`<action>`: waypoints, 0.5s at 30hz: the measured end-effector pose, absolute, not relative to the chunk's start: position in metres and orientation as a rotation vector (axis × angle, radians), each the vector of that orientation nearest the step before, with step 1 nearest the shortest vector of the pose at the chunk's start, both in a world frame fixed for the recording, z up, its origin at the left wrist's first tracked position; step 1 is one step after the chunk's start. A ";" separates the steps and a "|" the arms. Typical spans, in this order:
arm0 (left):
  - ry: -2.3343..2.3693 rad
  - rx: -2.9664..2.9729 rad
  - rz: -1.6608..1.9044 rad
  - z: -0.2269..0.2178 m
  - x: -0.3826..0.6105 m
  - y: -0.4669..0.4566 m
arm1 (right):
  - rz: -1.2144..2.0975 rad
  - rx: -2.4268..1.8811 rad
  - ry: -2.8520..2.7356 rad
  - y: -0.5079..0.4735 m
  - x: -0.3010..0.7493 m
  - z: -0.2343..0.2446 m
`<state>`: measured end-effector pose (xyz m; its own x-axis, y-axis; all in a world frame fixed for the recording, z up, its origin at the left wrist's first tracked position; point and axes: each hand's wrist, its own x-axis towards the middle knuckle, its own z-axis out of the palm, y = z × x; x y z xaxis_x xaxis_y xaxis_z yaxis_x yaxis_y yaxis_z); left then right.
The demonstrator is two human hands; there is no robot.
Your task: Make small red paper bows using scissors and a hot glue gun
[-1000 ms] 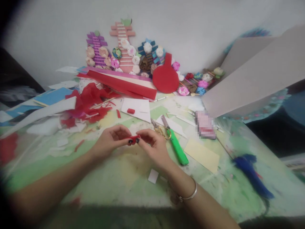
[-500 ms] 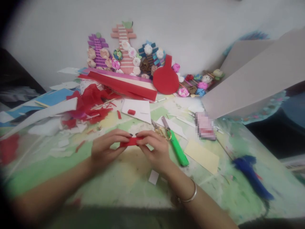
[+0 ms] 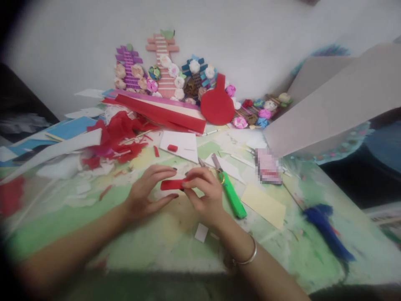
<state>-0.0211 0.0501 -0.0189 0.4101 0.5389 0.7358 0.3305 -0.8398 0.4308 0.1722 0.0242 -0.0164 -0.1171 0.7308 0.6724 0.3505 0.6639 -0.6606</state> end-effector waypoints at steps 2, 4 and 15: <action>0.781 2.374 1.265 -0.019 -0.021 0.051 | 0.526 -0.942 -1.712 0.026 0.173 -0.017; 0.845 2.248 1.168 -0.019 -0.020 0.052 | 0.727 -1.004 -1.651 0.028 0.174 -0.020; 0.983 1.695 0.731 -0.023 -0.021 0.063 | 0.822 -1.233 -1.506 0.042 0.181 -0.013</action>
